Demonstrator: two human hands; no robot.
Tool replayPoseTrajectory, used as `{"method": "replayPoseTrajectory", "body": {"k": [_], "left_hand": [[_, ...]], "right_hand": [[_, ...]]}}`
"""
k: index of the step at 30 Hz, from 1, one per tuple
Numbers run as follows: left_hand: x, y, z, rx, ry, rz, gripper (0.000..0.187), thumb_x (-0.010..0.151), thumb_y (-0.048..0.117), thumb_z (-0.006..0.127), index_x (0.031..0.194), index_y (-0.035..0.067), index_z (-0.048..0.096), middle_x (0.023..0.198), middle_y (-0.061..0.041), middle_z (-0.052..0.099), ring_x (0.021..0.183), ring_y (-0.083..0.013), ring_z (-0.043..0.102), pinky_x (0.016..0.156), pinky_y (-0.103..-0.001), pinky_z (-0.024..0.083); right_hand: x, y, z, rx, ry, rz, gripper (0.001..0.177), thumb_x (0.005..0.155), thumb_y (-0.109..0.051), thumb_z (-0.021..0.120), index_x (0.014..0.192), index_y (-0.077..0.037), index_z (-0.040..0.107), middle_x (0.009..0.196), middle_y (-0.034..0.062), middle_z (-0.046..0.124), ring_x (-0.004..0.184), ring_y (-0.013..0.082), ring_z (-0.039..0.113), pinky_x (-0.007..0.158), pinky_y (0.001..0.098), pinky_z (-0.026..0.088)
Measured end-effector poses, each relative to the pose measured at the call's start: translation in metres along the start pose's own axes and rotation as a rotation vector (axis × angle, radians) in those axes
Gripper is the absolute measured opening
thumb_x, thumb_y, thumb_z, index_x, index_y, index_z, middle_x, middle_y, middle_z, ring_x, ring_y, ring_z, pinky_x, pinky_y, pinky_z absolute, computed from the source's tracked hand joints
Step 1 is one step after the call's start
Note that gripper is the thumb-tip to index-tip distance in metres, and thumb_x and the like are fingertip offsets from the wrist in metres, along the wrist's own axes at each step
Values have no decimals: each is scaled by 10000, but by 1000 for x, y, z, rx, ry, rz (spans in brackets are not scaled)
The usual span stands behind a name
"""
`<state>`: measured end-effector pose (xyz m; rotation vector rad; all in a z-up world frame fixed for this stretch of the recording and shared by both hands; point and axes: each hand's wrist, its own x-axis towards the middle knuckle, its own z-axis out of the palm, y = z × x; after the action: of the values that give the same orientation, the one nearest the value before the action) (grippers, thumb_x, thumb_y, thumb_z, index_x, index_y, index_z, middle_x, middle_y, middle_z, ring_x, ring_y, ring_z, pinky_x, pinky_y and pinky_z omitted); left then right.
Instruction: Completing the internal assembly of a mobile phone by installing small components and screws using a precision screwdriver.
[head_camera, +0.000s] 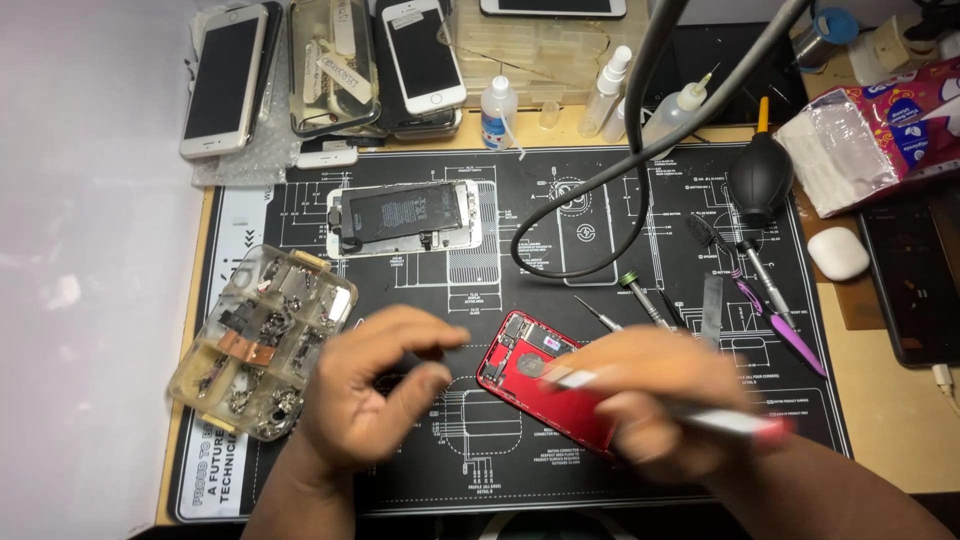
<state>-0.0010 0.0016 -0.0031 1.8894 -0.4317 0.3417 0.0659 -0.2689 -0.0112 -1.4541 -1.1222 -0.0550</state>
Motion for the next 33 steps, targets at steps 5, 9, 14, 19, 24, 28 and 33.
{"method": "replayPoseTrajectory", "body": {"k": [5,9,14,19,24,28,33], "left_hand": [[0,-11,13,297,246,-123,129,961,73,617,953,20,735,888,-83,724,801,-173,692,710,-262,547],[20,-15,30,528,112,-205,149,974,183,589,956,98,710,872,-21,704,839,-234,666,742,-362,502],[71,-58,42,886,-118,-128,153,972,241,601,943,111,677,873,-92,670,837,-365,596,723,-522,492],[98,-96,63,989,-191,-79,189,955,257,597,940,95,693,892,-101,676,878,-399,621,724,-549,492],[92,-107,76,1141,41,92,85,858,170,648,823,174,726,702,15,612,699,-225,650,640,-329,473],[100,-106,74,1120,-36,190,106,868,139,667,773,152,712,678,5,625,642,-210,643,607,-313,461],[108,-87,66,1227,-183,402,83,902,133,660,834,159,700,760,-14,665,700,-215,666,643,-313,479]], "right_hand": [[22,11,-27,-285,755,-117,173,986,-122,445,934,39,412,673,247,504,540,354,606,471,391,487],[14,33,-71,-306,955,-52,272,1050,-197,513,1043,74,493,805,299,577,589,319,588,536,362,498],[17,28,-83,-462,677,27,192,1123,-104,488,1051,72,512,839,214,593,622,244,582,570,310,455],[18,26,-100,-662,313,154,153,1103,-83,576,1006,14,644,859,98,625,772,206,588,688,331,438],[22,30,-101,-710,180,323,162,985,-112,658,827,-77,672,459,65,504,480,185,508,520,330,429],[27,23,-99,-712,119,379,157,964,-103,641,826,-27,649,448,134,526,456,233,519,502,375,427],[24,33,-109,-750,61,489,195,970,-160,639,807,-52,640,464,149,546,493,286,573,555,389,464]]}}
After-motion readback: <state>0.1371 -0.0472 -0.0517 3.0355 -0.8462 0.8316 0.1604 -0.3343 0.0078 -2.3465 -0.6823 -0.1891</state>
